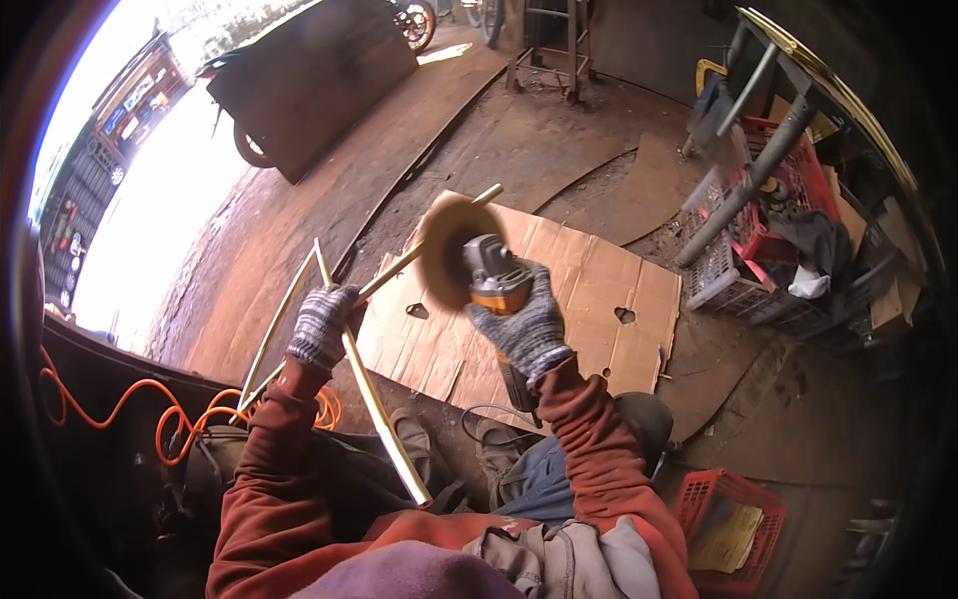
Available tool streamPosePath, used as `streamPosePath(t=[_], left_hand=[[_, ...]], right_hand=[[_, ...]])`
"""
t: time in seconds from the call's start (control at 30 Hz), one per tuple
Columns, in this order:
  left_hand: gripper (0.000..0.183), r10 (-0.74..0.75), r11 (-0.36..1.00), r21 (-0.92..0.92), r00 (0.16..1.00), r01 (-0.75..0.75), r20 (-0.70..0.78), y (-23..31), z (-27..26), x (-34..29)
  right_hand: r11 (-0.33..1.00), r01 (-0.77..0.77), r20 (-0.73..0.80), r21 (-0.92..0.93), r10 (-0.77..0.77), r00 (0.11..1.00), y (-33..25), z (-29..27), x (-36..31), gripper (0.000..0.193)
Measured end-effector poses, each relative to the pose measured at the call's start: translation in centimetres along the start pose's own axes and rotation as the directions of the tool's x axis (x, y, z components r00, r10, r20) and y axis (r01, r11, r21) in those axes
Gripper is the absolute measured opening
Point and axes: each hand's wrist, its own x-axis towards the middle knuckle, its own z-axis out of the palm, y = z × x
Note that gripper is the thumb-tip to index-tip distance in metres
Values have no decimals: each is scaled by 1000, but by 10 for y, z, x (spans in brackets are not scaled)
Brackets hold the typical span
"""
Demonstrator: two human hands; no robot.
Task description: The person uses an angle grinder to smooth the ends and joints of a gold-colored metal frame while sitting on the floor, holding the frame with one gloved hand and the grinder with the other.
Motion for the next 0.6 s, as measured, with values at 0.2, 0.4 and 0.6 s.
streamPosePath(t=[0.2,0.4,0.6], left_hand=[[13,-49,998,-43,998,48,-37,12,18,5],[12,-65,997,-45,995,61,-75,9,16,6],[12,-35,999,33,997,38,-70,7,14,3]], right_hand=[[988,33,126,-154,-13,992,-34,-12,-17,82],[981,24,126,-193,0,992,-31,-12,-6,84],[973,38,-27,-230,-45,999,-7,-25,14,79]])
